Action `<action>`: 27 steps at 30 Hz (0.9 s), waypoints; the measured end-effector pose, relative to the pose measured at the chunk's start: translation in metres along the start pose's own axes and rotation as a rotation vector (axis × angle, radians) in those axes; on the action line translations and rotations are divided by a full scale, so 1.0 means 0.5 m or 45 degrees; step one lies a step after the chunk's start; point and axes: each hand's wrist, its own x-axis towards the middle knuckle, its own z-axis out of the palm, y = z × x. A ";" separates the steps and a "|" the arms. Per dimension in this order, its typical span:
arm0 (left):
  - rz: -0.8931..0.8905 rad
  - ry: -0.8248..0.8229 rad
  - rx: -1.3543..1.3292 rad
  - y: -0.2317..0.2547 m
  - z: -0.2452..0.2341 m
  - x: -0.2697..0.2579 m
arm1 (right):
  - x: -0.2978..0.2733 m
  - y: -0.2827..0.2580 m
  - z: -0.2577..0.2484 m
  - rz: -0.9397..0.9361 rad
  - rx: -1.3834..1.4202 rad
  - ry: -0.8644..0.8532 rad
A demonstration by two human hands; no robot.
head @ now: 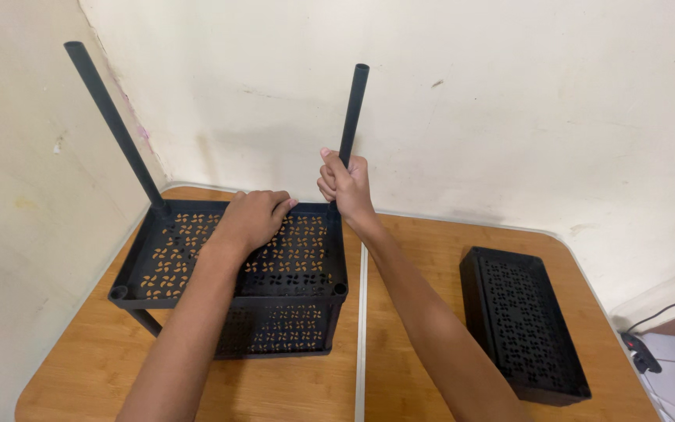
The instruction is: The person assembles a black plastic two-tiered stool by stacking the perforated trays and inserting the legs. They insert one leg, then a second, and finally a third leg into the corner holes of the stacked trays.
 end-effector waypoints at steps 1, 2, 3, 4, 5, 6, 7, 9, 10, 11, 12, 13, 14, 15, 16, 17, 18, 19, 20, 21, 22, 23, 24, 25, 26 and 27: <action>0.015 0.007 0.006 -0.001 0.000 -0.001 | -0.002 0.001 0.001 -0.005 -0.016 0.021; 0.030 0.014 0.012 -0.003 0.001 -0.003 | -0.003 0.003 0.003 -0.005 -0.005 0.021; 0.028 0.007 0.012 -0.002 0.003 -0.003 | -0.003 0.004 0.003 -0.005 0.004 0.022; 0.025 -0.001 0.012 -0.002 0.004 -0.005 | -0.004 0.005 0.004 -0.006 0.012 0.024; 0.029 -0.002 0.013 -0.003 0.003 -0.002 | -0.002 0.005 0.005 -0.007 0.021 0.027; 0.030 -0.008 0.023 -0.004 0.004 0.000 | -0.001 0.005 0.006 -0.008 0.030 0.031; 0.029 -0.019 0.034 -0.006 0.003 0.001 | -0.002 0.006 0.007 -0.005 0.042 0.036; 0.028 -0.032 0.049 -0.005 0.005 0.006 | -0.003 0.007 0.005 0.000 0.032 0.040; 0.029 -0.035 0.053 -0.005 0.006 0.009 | -0.003 0.006 0.003 0.001 0.028 0.042; 0.024 -0.037 0.059 -0.008 0.005 0.008 | -0.002 0.007 0.003 -0.006 0.029 0.034; 0.040 -0.031 0.072 -0.008 0.005 0.008 | -0.001 0.007 0.001 -0.012 0.029 0.027; 0.052 -0.026 0.086 -0.008 0.007 0.007 | 0.000 0.009 0.001 -0.017 0.032 0.016; 0.064 -0.020 0.100 -0.007 0.009 0.005 | -0.001 0.010 -0.001 -0.004 0.052 0.016; 0.050 -0.024 0.123 -0.006 0.009 0.006 | 0.000 0.009 -0.002 0.003 0.069 0.015; 0.036 -0.027 0.146 -0.005 0.010 0.008 | 0.002 0.009 -0.003 0.011 0.087 0.014; 0.022 -0.036 0.165 -0.003 0.015 0.008 | 0.002 0.010 -0.005 0.010 0.085 0.016; 0.014 -0.025 0.176 0.000 0.020 0.008 | 0.001 0.010 -0.007 0.010 0.082 0.018; 0.006 -0.012 0.190 0.002 0.024 0.010 | 0.002 0.010 -0.009 0.006 0.080 0.019; -0.001 0.002 0.203 0.004 0.028 0.010 | 0.003 0.008 -0.011 0.005 0.076 0.023; -0.005 0.013 0.211 0.004 0.031 0.006 | 0.002 0.009 -0.011 0.009 0.075 0.024; -0.010 0.025 0.218 0.004 0.036 0.002 | -0.001 0.010 -0.010 0.012 0.073 0.025; -0.011 0.040 0.226 0.004 0.038 0.002 | -0.001 0.010 -0.010 0.012 0.066 0.021; -0.010 0.061 0.232 0.004 0.041 0.001 | -0.002 0.009 -0.009 0.012 0.058 0.016; -0.010 0.087 0.234 0.006 0.045 -0.001 | -0.002 0.006 -0.009 0.011 0.045 0.008; -0.009 0.113 0.235 0.008 0.048 -0.001 | -0.002 0.004 -0.009 0.006 0.021 0.010; -0.015 0.129 0.252 0.010 0.053 -0.003 | -0.003 0.003 -0.008 0.006 -0.002 0.010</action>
